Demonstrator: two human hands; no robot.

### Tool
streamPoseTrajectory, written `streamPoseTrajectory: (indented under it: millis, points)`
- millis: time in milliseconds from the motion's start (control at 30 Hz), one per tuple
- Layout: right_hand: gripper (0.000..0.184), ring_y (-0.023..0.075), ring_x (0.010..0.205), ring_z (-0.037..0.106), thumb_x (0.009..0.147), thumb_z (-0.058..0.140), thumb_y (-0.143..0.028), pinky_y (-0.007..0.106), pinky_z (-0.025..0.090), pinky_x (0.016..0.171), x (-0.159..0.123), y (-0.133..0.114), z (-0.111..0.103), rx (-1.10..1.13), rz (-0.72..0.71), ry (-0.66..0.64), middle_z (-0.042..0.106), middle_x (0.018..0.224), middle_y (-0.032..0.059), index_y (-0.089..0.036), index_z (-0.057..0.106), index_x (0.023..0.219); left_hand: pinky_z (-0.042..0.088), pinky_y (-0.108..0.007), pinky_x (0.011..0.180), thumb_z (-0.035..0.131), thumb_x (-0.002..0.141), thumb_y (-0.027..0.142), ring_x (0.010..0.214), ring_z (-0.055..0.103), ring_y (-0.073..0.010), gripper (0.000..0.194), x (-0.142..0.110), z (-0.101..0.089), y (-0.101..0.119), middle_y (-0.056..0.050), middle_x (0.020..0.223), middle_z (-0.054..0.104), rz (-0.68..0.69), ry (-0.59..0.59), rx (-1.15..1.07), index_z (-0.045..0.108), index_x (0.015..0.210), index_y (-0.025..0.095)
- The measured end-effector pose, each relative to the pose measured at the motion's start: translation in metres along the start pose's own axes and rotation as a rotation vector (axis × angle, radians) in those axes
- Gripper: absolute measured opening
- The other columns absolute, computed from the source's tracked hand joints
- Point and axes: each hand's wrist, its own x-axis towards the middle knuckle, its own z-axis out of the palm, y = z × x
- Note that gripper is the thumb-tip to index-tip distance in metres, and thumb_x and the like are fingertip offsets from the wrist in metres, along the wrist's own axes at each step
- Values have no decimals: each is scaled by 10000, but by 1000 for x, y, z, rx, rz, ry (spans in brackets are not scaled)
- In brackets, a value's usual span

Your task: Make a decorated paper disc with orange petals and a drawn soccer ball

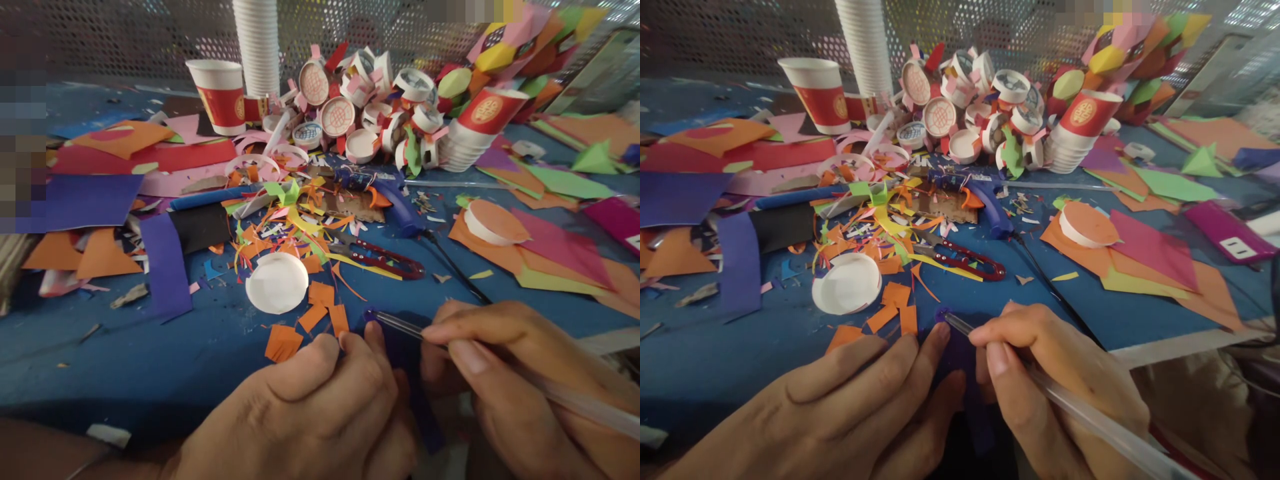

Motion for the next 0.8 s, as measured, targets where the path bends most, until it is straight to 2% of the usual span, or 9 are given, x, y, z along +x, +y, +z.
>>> streamPoseTrajectory:
  millis: [133,233,433,800]
  points:
    - [185,113,634,674,953,596,-126,270,570,711,0,-2,3,15,21,49,727,774,-31,-242,738,977,392,-362,895,338,1087,112,1108,656,-153,425,2,1,0,8,1237,782,5,5,9,713,1177,291]
    - [180,105,616,666,951,600,-130,254,574,689,-1,-2,2,25,13,23,719,759,-33,-240,737,992,393,-365,898,343,1088,117,1106,657,-154,415,2,1,-1,7,1245,779,11,-1,10,709,1189,286]
    - [160,117,547,658,969,589,-168,227,536,491,-4,3,-3,82,26,29,709,741,-9,-222,739,979,391,-357,919,359,1085,128,1135,642,-158,397,0,0,-1,3,1254,776,3,-6,5,710,1189,283]
    - [172,113,506,672,970,586,-177,237,537,502,-5,12,-1,-2,23,75,704,690,-32,-236,739,919,389,-359,915,390,1085,165,1129,637,-170,354,-1,0,-1,-5,1250,774,5,-9,-13,711,1181,280]
